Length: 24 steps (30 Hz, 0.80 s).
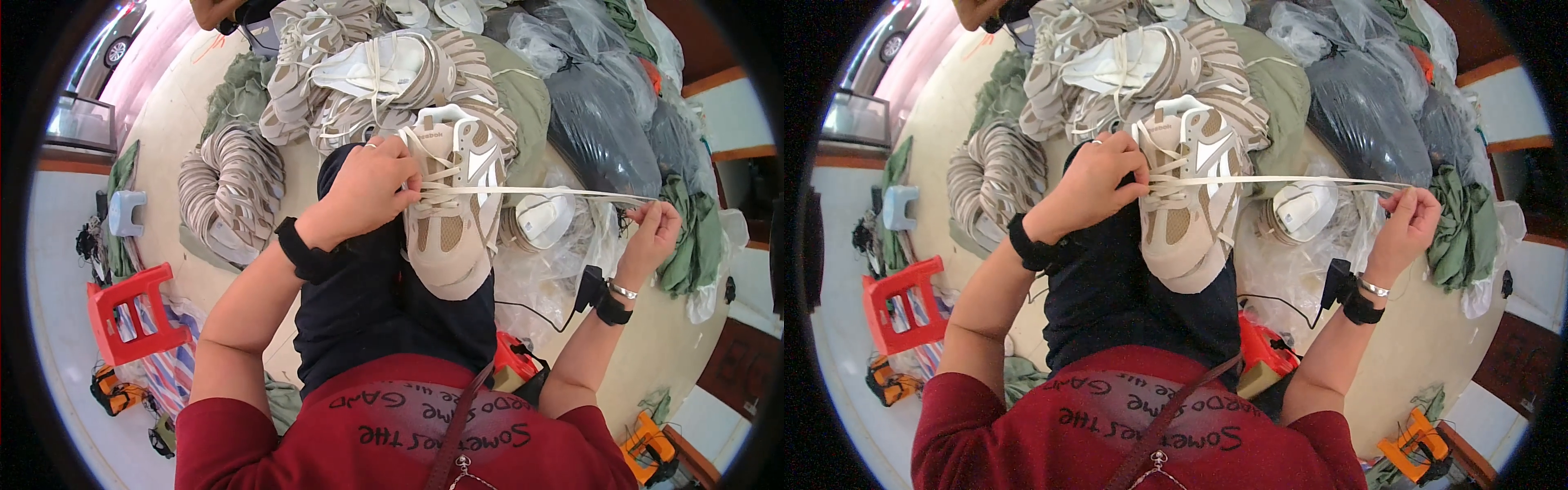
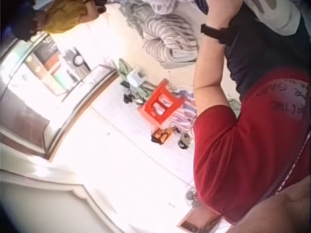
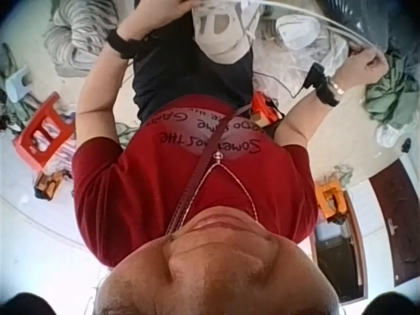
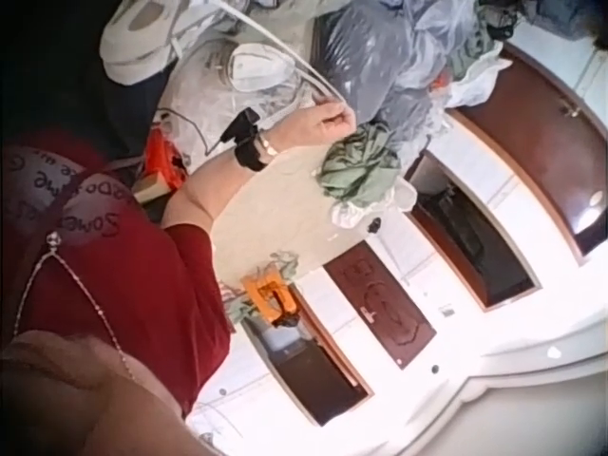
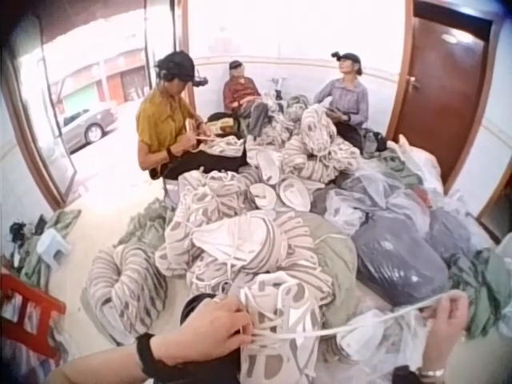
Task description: The recorder is lacing tan and white sneakers in a workshop environment.
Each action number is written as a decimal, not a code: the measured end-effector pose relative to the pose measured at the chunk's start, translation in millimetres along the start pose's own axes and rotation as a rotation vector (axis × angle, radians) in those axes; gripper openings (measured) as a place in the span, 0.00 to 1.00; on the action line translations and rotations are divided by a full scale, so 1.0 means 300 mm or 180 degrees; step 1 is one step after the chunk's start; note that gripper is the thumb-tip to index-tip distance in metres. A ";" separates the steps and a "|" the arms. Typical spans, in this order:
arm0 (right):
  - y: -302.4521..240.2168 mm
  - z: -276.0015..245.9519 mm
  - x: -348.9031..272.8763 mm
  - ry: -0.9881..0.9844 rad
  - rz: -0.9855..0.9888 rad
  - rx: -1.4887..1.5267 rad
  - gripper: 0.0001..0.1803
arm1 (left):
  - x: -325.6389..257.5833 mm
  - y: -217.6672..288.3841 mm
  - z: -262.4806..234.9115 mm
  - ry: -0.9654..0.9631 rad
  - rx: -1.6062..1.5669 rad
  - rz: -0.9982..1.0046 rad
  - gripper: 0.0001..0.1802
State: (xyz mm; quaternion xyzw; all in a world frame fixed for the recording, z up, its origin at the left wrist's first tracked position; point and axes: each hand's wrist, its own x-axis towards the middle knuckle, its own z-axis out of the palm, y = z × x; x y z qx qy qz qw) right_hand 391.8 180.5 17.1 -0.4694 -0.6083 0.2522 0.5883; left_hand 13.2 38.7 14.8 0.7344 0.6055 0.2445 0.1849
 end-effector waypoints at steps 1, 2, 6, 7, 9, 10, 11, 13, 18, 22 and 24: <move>0.005 -0.011 0.009 0.0006 0.0002 0.0010 0.05 | 0.003 0.003 0.006 0.0024 0.0120 0.0051 0.09; 0.008 -0.020 0.017 0.0148 -0.0078 -0.0068 0.05 | 0.005 0.004 0.011 0.0047 0.0239 0.0103 0.10; 0.013 -0.030 0.020 0.0377 -0.0219 -0.0140 0.04 | 0.022 0.002 0.008 0.0007 0.0195 0.0023 0.13; 0.016 -0.032 0.020 0.0387 -0.0252 -0.0143 0.04 | 0.022 -0.001 0.002 -0.0041 0.0178 0.0103 0.14; 0.018 -0.033 0.017 0.0359 -0.0254 -0.0181 0.04 | 0.021 -0.007 -0.004 -0.0091 0.0163 0.0178 0.16; 0.019 -0.033 0.015 0.0332 -0.0259 -0.0224 0.04 | 0.020 -0.012 -0.003 -0.0102 0.0115 0.0220 0.16; 0.019 -0.031 0.013 0.0332 -0.0258 -0.0219 0.04 | 0.019 -0.017 -0.002 -0.0112 0.0069 0.0264 0.17; 0.016 -0.023 0.006 0.0258 -0.0106 -0.0068 0.04 | 0.017 -0.021 0.002 -0.0152 -0.0066 0.0216 0.18; 0.018 0.020 -0.038 -0.0136 -0.0015 0.0180 0.04 | 0.013 -0.014 0.004 -0.0128 -0.0351 0.0019 0.22; 0.025 -0.012 -0.021 -0.0124 -0.0159 -0.0247 0.05 | 0.002 -0.004 -0.006 -0.0109 0.0221 0.0006 0.23; 0.083 -0.123 0.068 0.0158 -0.0292 -0.0468 0.05 | 0.003 -0.012 0.002 -0.0127 0.0228 0.0022 0.23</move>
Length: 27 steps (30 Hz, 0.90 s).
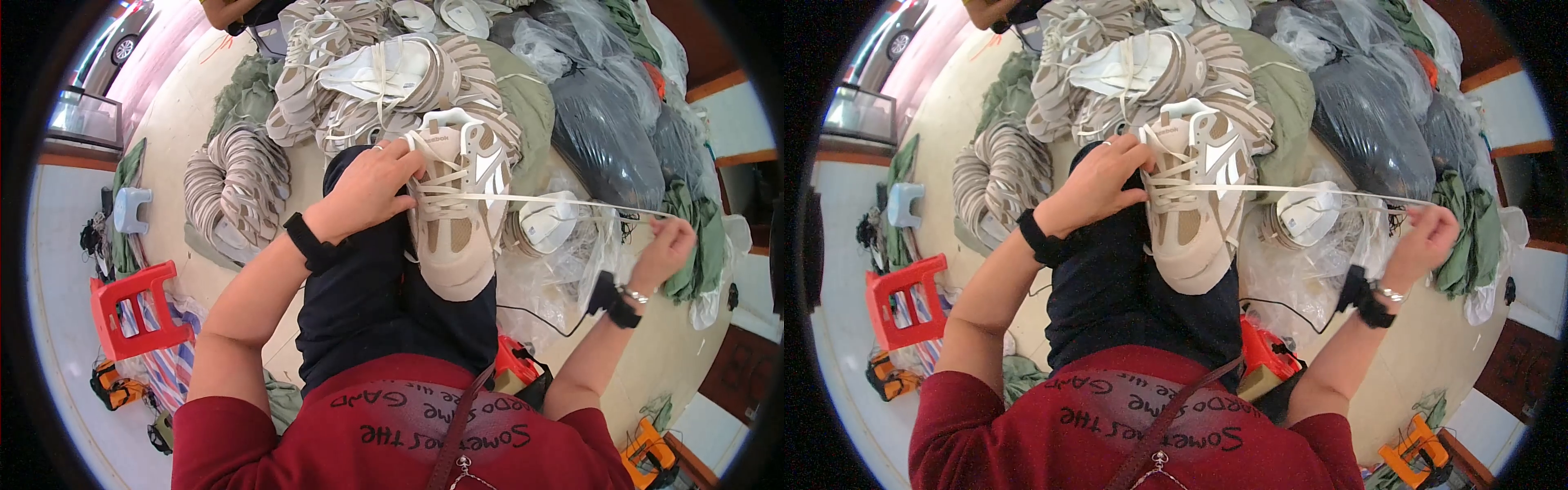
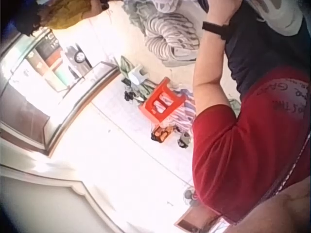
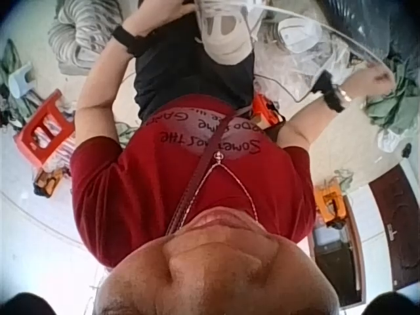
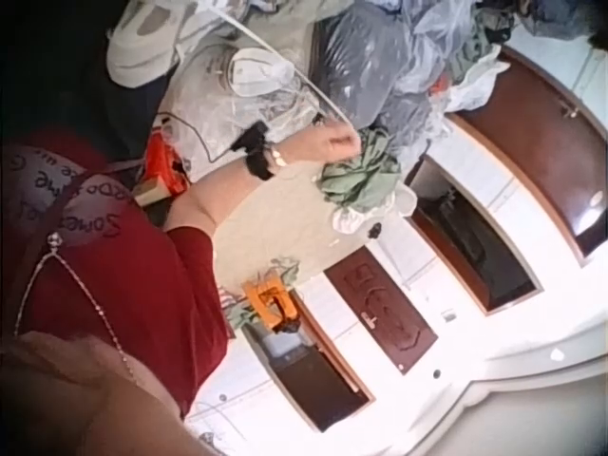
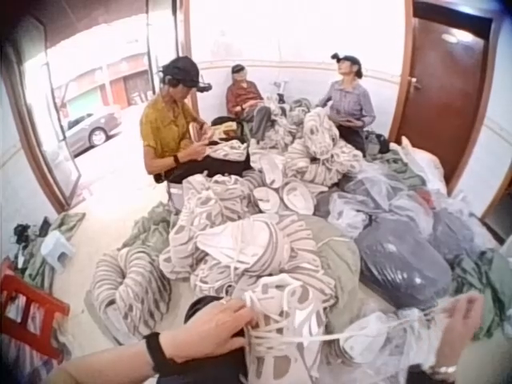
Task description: The recorder is lacing tan and white sneakers in a workshop environment.
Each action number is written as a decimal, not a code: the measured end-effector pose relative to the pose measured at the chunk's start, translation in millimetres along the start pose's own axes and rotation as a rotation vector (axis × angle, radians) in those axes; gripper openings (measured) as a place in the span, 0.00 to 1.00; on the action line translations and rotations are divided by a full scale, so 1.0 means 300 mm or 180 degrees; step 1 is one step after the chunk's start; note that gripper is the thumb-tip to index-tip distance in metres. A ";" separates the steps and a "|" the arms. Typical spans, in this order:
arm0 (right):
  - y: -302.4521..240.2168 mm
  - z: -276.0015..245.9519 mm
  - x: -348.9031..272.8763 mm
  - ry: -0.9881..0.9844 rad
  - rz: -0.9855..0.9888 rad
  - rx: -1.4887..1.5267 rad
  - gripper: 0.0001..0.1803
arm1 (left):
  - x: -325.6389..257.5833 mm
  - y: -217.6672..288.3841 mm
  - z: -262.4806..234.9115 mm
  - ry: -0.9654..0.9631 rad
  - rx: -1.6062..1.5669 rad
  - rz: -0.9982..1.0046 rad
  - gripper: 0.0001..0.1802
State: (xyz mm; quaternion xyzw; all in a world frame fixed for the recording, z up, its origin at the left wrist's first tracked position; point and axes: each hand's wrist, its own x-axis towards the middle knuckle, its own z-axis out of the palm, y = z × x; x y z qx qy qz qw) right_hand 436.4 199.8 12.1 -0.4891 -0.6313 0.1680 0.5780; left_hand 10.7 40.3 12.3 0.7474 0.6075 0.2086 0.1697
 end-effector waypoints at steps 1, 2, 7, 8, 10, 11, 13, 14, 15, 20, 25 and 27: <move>0.024 -0.029 0.020 0.0278 -0.0102 -0.0233 0.05 | 0.003 -0.004 0.011 0.0007 -0.0059 0.0087 0.23; 0.020 -0.028 0.023 0.0284 -0.0117 -0.0227 0.05 | 0.013 -0.008 0.012 0.0035 -0.0112 0.0181 0.23; 0.011 -0.037 0.009 0.0125 -0.0435 -0.0586 0.07 | 0.011 0.002 0.005 0.0027 -0.0263 0.0093 0.21; -0.008 -0.031 -0.003 0.0070 -0.0348 -0.0550 0.07 | 0.008 -0.004 -0.001 0.0013 -0.0463 0.0020 0.21; -0.051 -0.014 -0.015 -0.0028 -0.0472 -0.0397 0.07 | 0.003 -0.008 -0.010 0.0066 -0.0755 -0.0044 0.19; -0.089 -0.002 -0.018 -0.0133 -0.0597 -0.0223 0.09 | -0.001 -0.006 -0.021 0.0056 -0.0758 -0.0044 0.19; -0.158 0.001 -0.012 -0.0274 -0.0821 -0.0595 0.10 | -0.008 -0.006 -0.033 0.0239 -0.0915 -0.0268 0.17; -0.190 -0.014 0.001 -0.0403 -0.1063 -0.0995 0.11 | 0.003 -0.003 -0.034 0.0286 -0.0881 -0.0182 0.14; -0.215 -0.030 0.016 -0.0399 -0.1071 -0.1014 0.11 | 0.015 0.002 -0.035 0.0288 -0.0896 -0.0168 0.14; -0.285 -0.030 0.046 0.0004 -0.1385 -0.1125 0.10 | 0.051 0.050 -0.020 -0.0118 -0.1112 0.0112 0.11; -0.360 0.014 0.071 -0.0025 -0.1470 -0.0841 0.15 | 0.084 0.050 0.009 -0.0203 -0.0796 0.0463 0.11; -0.359 0.034 0.079 -0.0002 -0.1462 -0.0480 0.16 | 0.093 0.040 0.005 -0.0287 -0.0728 0.0443 0.11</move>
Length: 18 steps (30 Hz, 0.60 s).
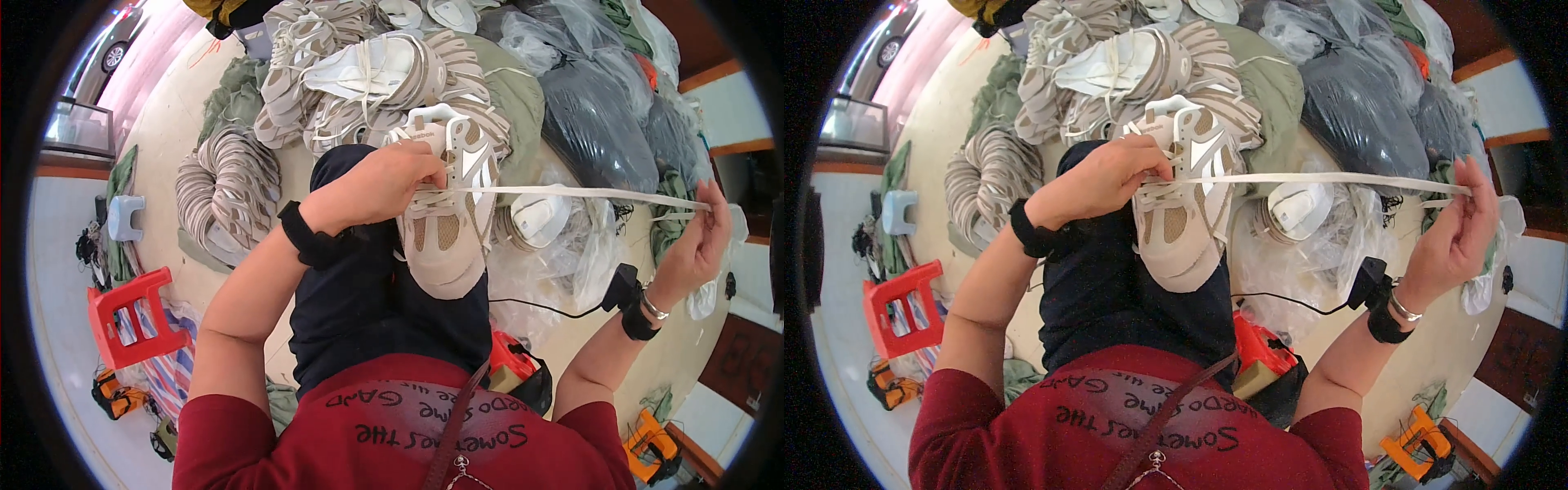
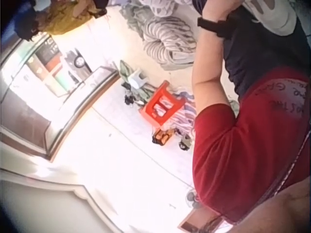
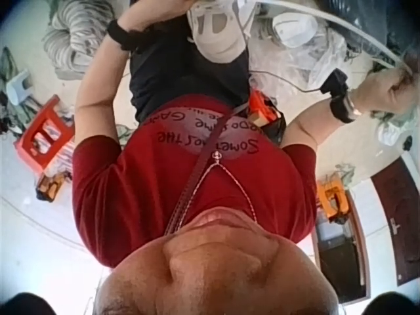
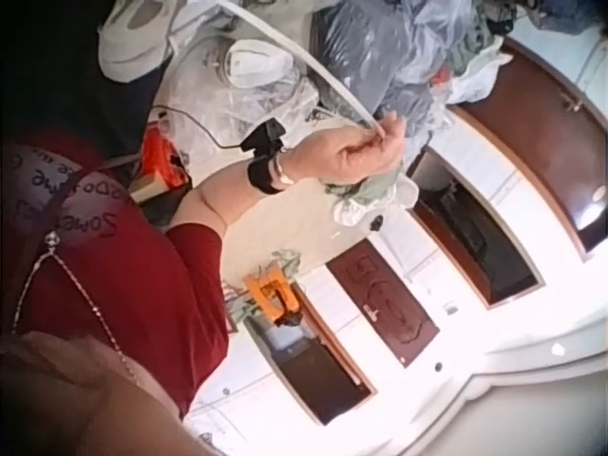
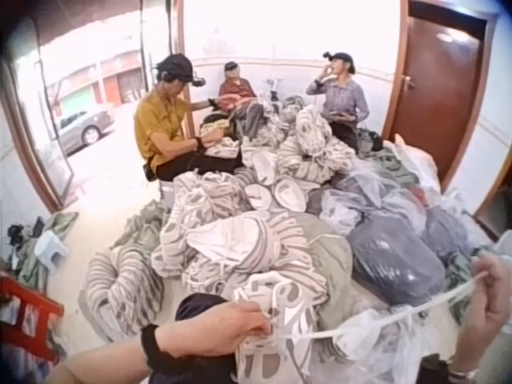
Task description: The recorder is lacing tan and white sneakers in a workshop environment.
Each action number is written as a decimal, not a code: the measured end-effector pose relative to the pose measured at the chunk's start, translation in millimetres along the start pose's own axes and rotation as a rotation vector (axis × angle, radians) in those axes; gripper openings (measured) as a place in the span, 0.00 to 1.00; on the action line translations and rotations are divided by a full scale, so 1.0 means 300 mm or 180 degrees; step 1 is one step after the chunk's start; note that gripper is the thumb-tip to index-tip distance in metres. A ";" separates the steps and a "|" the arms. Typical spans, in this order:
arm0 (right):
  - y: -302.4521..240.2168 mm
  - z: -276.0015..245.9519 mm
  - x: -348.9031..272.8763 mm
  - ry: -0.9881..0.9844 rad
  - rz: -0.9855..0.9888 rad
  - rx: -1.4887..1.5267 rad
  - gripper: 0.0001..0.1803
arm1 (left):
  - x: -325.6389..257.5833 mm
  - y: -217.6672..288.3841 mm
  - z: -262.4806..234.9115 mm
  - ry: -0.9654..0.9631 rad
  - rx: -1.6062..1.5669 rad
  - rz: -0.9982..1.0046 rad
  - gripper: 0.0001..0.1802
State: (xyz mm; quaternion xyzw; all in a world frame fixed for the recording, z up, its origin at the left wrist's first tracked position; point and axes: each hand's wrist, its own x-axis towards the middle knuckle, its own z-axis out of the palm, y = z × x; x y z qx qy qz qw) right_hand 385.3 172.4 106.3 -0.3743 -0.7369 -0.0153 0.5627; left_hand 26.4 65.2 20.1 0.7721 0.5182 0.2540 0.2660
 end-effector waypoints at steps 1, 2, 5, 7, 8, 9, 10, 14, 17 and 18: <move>0.001 0.006 0.004 0.0110 0.0011 0.0333 0.18 | 0.006 -0.009 -0.005 -0.0092 -0.0007 0.0008 0.11; 0.001 -0.003 0.011 0.0105 0.0018 0.0340 0.18 | 0.007 -0.009 -0.009 -0.0186 -0.0019 0.0012 0.10; 0.022 -0.037 0.035 0.0293 0.0038 -0.0067 0.18 | 0.009 -0.003 -0.025 -0.0349 -0.0113 -0.0017 0.08; 0.026 -0.057 0.036 0.0397 0.0106 -0.0135 0.17 | 0.017 0.005 -0.029 -0.0404 0.0004 -0.0021 0.07; 0.027 -0.066 0.033 0.0497 0.0173 -0.0195 0.16 | 0.020 0.007 -0.028 -0.0454 0.0122 -0.0033 0.07; 0.028 -0.071 0.028 0.0495 0.0175 -0.0194 0.16 | 0.025 0.008 -0.025 -0.0456 0.0120 -0.0036 0.07; 0.030 -0.075 0.021 0.0529 0.0339 -0.0272 0.16 | 0.033 0.009 -0.023 -0.0440 0.0142 0.0032 0.08; 0.078 -0.090 -0.007 0.0012 0.0730 -0.0512 0.19 | 0.075 0.023 -0.029 -0.0519 -0.0081 0.0281 0.08; 0.101 -0.049 -0.031 -0.0942 0.0756 -0.0594 0.27 | 0.116 0.077 -0.044 -0.0784 -0.1412 -0.0260 0.10; 0.072 0.011 -0.063 -0.1039 0.0818 -0.0377 0.31 | 0.114 0.088 -0.056 -0.0777 -0.1389 -0.0300 0.10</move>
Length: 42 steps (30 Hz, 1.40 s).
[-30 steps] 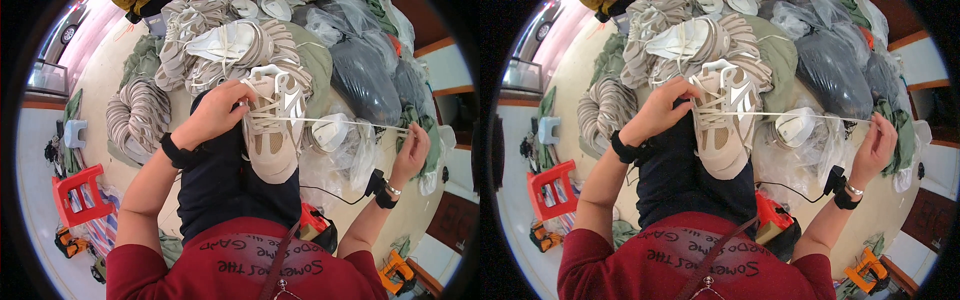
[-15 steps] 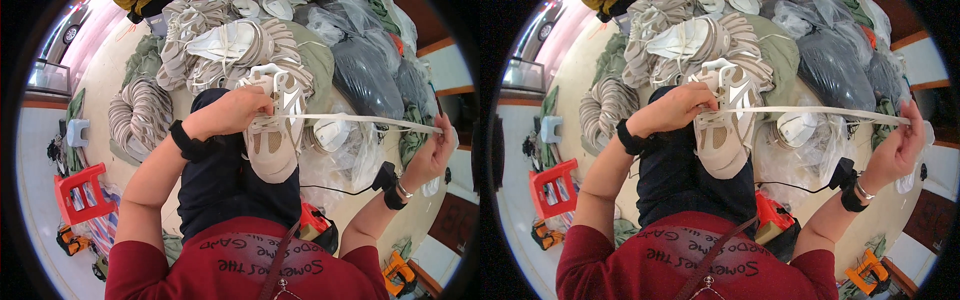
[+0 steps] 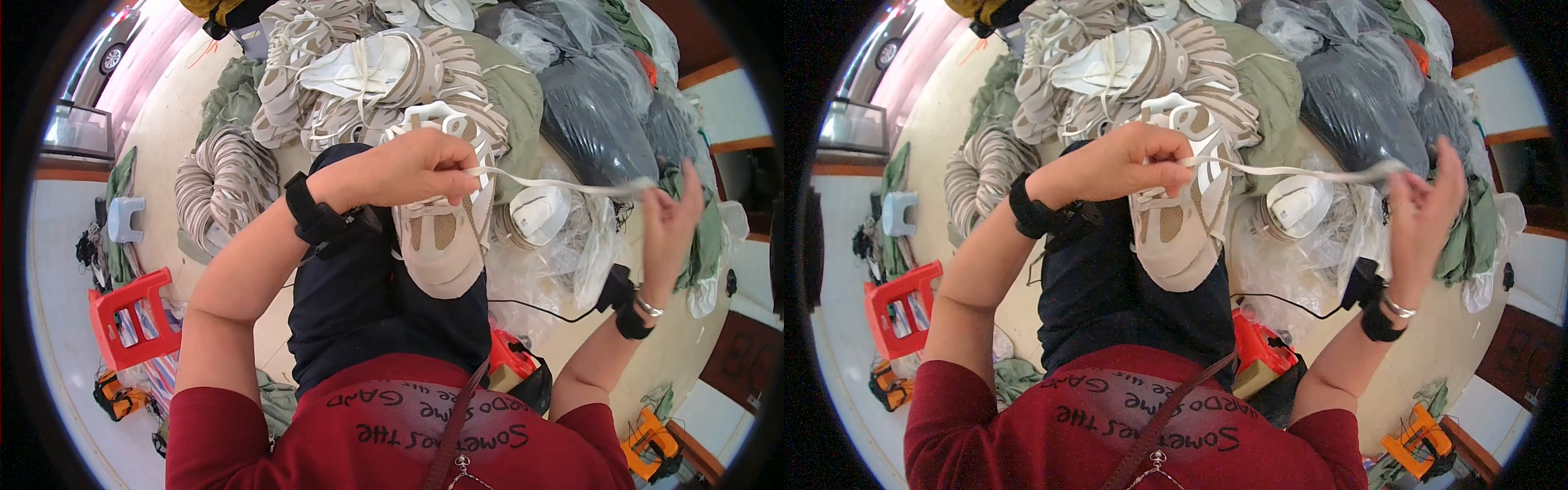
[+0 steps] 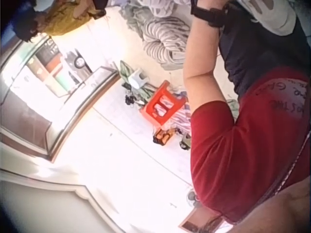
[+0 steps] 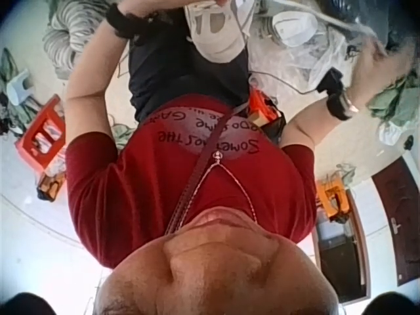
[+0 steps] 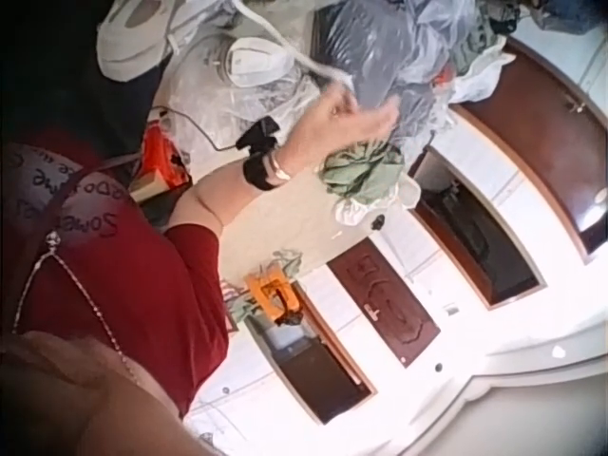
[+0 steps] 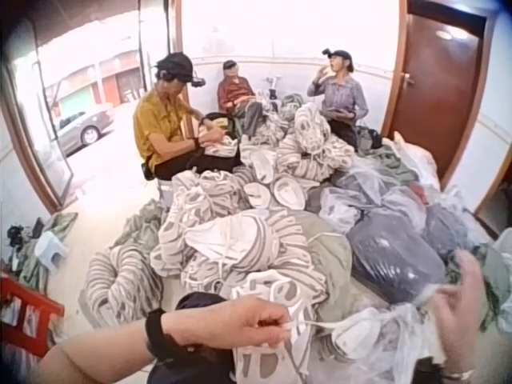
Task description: The recorder is lacing tan and white sneakers in a workshop environment.
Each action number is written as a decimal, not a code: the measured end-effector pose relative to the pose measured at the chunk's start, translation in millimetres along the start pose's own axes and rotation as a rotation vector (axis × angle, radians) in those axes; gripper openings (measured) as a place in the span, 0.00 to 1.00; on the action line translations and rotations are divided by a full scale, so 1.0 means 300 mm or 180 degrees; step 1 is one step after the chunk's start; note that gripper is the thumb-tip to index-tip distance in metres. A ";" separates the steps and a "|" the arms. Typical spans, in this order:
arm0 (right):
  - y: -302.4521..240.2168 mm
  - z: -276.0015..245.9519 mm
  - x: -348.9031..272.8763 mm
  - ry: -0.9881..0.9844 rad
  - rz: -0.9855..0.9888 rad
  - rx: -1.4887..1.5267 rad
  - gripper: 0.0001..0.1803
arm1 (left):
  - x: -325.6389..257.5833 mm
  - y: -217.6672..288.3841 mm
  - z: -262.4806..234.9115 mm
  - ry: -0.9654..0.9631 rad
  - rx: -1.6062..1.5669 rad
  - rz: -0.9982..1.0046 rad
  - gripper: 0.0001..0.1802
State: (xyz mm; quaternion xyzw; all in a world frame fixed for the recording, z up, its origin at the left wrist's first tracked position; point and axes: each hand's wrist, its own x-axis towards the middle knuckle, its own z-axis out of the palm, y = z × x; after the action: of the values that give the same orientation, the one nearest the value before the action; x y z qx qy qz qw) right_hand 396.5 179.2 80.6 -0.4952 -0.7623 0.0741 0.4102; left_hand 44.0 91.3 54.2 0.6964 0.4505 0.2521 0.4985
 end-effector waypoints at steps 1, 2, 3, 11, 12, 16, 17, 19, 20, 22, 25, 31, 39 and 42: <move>-0.051 0.070 -0.030 -0.0124 0.0021 0.0206 0.35 | -0.004 0.012 -0.005 0.0089 -0.0281 -0.0127 0.11; -0.092 0.104 -0.054 -0.0335 -0.0014 0.0415 0.35 | -0.002 0.028 -0.013 0.0169 -0.0580 -0.0202 0.13; -0.128 0.141 -0.086 -0.0553 -0.0037 0.0641 0.36 | -0.005 0.041 -0.016 0.0174 -0.0576 -0.0210 0.13; -0.351 0.358 -0.232 -0.1185 -0.0399 0.0995 0.25 | -0.032 0.143 0.023 -0.0017 -0.0757 -0.0224 0.14; -0.353 0.370 -0.234 -0.1206 -0.0465 0.1242 0.20 | -0.043 0.155 0.028 -0.0002 -0.0726 -0.0268 0.14; -0.282 0.380 -0.224 -0.0852 -0.0176 0.0938 0.10 | -0.094 0.177 0.032 -0.0097 -0.0597 -0.0469 0.11; -0.242 0.379 -0.223 -0.0831 -0.0163 0.0896 0.10 | -0.116 0.170 0.036 -0.0083 -0.0685 -0.0508 0.10; -0.132 0.362 -0.223 -0.0589 0.0150 0.0677 0.11 | -0.158 0.169 0.018 -0.0266 -0.0662 -0.0511 0.10; -0.082 0.356 -0.229 -0.0564 0.0168 0.0638 0.11 | -0.188 0.165 0.005 -0.0388 -0.0622 -0.0576 0.09; 0.041 0.320 -0.244 -0.0303 0.0766 0.0565 0.15 | -0.230 0.122 -0.015 -0.0673 -0.0573 -0.0320 0.08; 0.202 0.252 -0.286 -0.0128 0.1171 0.0430 0.16 | -0.276 0.070 -0.042 -0.0905 -0.0761 0.0255 0.07; 0.314 0.108 -0.345 0.0417 0.2045 0.0559 0.18 | -0.405 -0.022 -0.066 -0.0899 -0.1112 0.0161 0.06; 0.316 0.005 -0.289 0.1004 0.1826 0.0447 0.18 | -0.462 -0.072 -0.032 -0.0557 -0.0999 -0.0357 0.10; 0.254 -0.018 -0.232 0.1199 0.1848 0.0714 0.19 | -0.471 -0.101 -0.026 -0.0464 -0.0977 -0.0242 0.10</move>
State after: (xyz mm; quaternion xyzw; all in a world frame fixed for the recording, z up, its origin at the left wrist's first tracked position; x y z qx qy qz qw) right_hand 465.3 158.8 6.3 -0.6479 -0.4881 0.1781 0.5571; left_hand -39.6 -26.1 43.1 0.6110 0.3953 0.2478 0.6396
